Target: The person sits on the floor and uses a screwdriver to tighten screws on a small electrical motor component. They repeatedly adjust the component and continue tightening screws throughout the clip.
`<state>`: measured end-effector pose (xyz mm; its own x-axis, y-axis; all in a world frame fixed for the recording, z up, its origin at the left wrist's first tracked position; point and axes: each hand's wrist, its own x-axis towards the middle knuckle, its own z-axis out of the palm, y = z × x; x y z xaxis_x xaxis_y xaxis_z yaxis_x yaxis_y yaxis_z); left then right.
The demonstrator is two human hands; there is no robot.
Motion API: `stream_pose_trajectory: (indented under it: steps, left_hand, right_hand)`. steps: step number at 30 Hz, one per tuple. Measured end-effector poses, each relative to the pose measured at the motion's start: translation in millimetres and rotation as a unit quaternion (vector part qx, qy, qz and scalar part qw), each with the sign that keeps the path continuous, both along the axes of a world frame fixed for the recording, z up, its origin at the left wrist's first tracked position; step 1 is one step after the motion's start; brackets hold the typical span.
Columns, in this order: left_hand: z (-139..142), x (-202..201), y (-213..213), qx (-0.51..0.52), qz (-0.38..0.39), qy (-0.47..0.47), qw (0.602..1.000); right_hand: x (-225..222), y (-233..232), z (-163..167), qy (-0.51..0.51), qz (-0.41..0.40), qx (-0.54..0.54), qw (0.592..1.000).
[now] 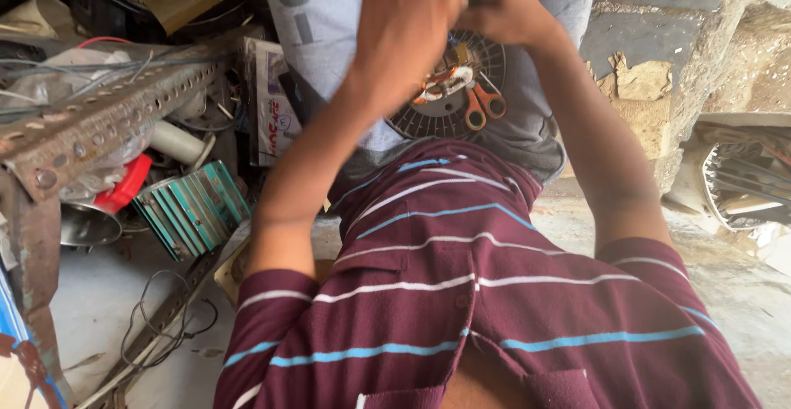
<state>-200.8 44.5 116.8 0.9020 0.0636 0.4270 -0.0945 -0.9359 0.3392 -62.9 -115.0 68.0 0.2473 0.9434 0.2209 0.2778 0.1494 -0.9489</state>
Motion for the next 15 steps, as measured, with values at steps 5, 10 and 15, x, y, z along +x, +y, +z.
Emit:
stream_pose_trajectory:
  steps: [5,10,15]
  left_hand:
    - [34.9,-90.9,-58.8,0.160,-0.144,0.124,0.969]
    - [50.0,-110.0,-34.6,0.121,-0.132,0.201,0.963]
    - [42.8,-56.3,23.5,0.029,-0.007,0.111,0.993]
  right_hand:
    - [-38.9,-42.9,30.3,-0.217,-0.146,-0.025,0.965]
    - [-123.3,-60.7,30.7,-0.377,-0.237,0.015,0.895]
    - [-154.8,-57.7,26.0,-0.328,-0.270,0.004,0.905]
